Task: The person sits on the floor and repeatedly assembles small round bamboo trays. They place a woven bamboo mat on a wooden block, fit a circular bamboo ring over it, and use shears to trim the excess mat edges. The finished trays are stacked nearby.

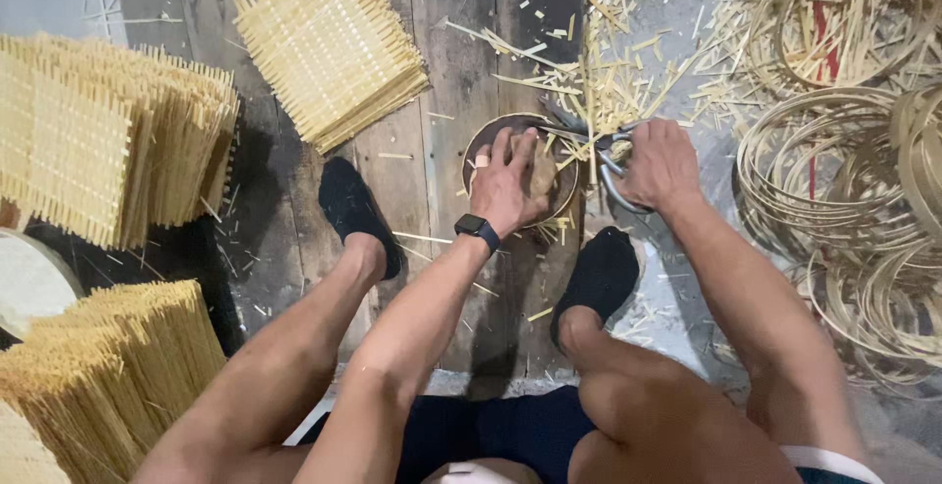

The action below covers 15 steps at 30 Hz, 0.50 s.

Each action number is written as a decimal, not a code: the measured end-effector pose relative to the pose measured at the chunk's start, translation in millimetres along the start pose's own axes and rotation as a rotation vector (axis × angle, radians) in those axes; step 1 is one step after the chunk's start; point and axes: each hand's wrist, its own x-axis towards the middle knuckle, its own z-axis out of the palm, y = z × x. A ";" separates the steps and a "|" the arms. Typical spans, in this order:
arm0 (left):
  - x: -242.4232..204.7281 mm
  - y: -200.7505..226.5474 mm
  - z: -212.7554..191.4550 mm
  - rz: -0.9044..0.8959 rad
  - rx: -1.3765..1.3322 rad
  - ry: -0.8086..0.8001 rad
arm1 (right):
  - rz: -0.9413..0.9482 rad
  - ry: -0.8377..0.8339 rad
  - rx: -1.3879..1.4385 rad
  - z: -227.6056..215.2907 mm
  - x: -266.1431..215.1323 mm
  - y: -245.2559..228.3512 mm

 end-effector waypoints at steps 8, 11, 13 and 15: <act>-5.1 -0.2 -0.4 -0.022 -0.152 0.089 | 0.086 -0.003 0.112 -4.6 -40.2 25.3; -4.1 2.3 2.0 -0.021 -0.160 0.119 | 0.078 0.012 0.043 1.8 -61.4 25.7; -3.8 3.0 2.5 -0.005 -0.134 0.109 | 0.098 -0.039 0.060 1.3 -62.3 12.7; -3.7 0.4 0.8 0.015 -0.090 0.078 | 0.132 -0.050 0.062 2.3 -51.5 -6.1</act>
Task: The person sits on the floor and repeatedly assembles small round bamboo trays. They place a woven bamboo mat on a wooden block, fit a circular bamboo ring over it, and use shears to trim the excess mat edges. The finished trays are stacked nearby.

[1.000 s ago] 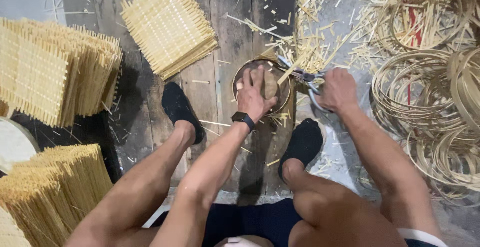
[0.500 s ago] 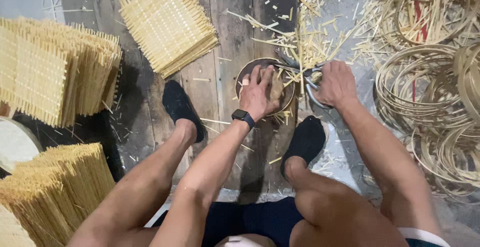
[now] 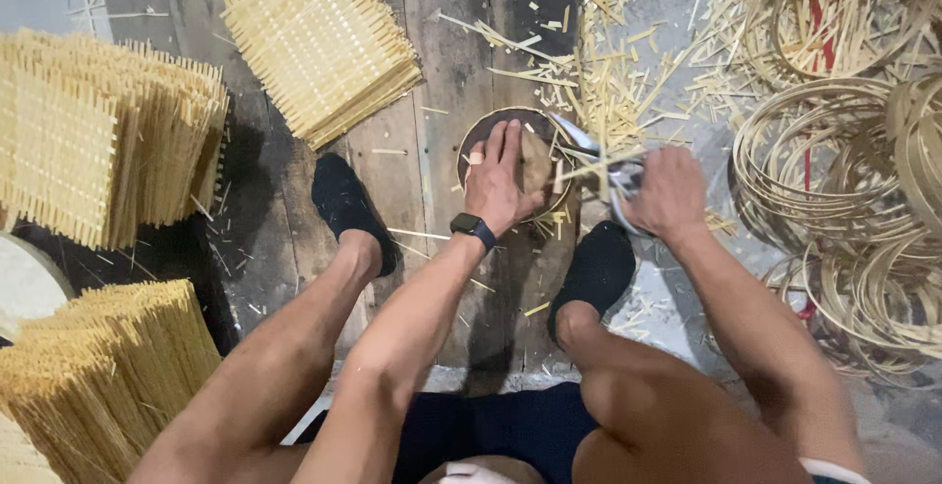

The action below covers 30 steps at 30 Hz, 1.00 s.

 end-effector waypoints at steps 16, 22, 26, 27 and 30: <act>13.3 -6.6 -14.1 0.200 0.101 -0.225 | -0.152 0.173 -0.070 19.4 39.4 11.9; 23.6 -31.5 -16.6 0.292 0.018 -0.262 | 0.012 0.017 0.139 29.9 28.2 48.7; 46.7 -58.1 -7.2 0.080 -0.091 0.042 | 0.367 0.162 0.150 75.4 22.6 62.9; 54.0 -63.2 -6.3 -0.057 -0.027 0.135 | 0.398 0.238 0.024 85.0 26.0 65.1; 76.0 -76.7 -9.2 -0.230 -0.089 -0.128 | 0.405 0.178 0.000 73.5 19.5 57.4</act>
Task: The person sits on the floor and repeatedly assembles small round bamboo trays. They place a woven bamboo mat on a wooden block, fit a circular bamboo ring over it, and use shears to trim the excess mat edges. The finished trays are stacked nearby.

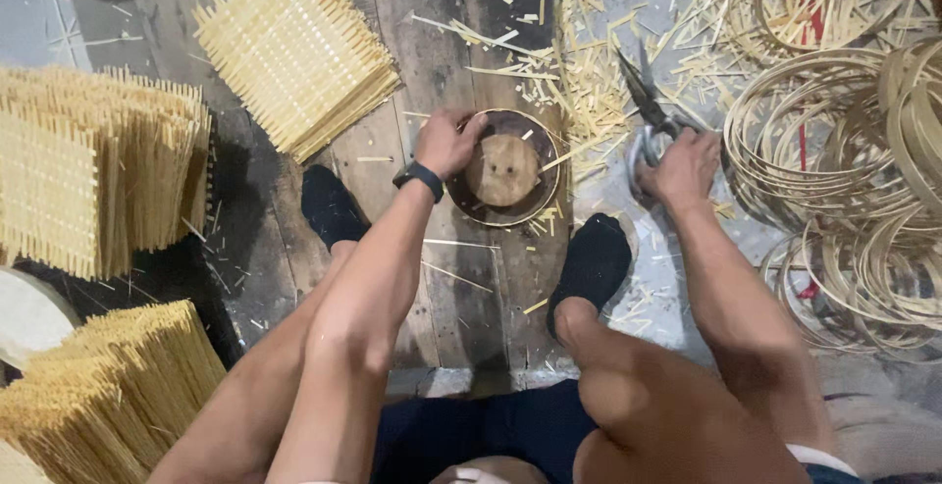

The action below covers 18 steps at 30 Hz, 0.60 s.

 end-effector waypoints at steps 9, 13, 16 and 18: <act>32.1 -15.6 66.3 0.073 -0.433 -0.127 | -0.117 -0.463 0.763 -91.4 -0.1 -86.8; 28.4 -14.7 67.7 0.033 -0.467 -0.096 | 0.155 -0.368 1.070 -90.3 11.1 -80.1; 19.5 1.9 60.3 0.052 -0.337 -0.018 | 0.130 -0.585 1.048 -71.8 0.2 -87.8; 16.3 13.9 56.3 0.092 -0.270 0.010 | 0.081 -0.625 1.031 -51.4 -3.5 -88.4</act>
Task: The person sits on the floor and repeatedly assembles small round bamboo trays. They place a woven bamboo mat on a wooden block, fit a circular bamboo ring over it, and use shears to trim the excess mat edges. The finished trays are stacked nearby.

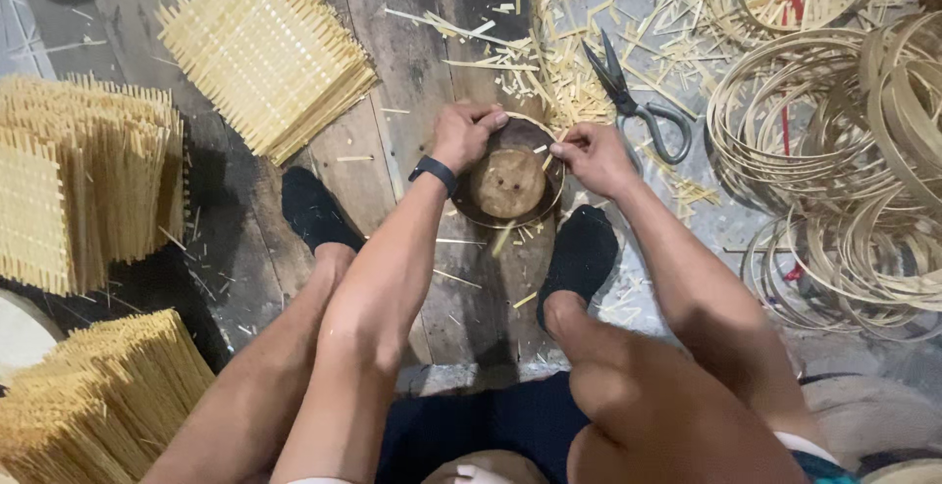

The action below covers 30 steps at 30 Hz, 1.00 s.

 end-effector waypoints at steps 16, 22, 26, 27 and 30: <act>-60.0 -75.5 -16.4 -0.368 0.313 0.068 | 0.188 0.107 0.503 -27.0 -25.3 -9.7; -73.7 -109.3 1.6 -0.465 -0.521 0.117 | 0.181 -0.073 0.415 17.2 -10.6 60.3; -71.9 -83.5 -2.1 -0.589 -0.203 0.227 | 0.192 0.005 0.396 25.2 -2.9 72.4; -70.9 -79.3 -2.4 -0.590 -0.194 0.240 | 0.189 0.018 0.396 25.5 -3.5 70.7; -71.9 -82.7 -3.6 -0.541 -0.407 0.247 | 0.147 -0.005 0.534 22.8 -14.0 63.0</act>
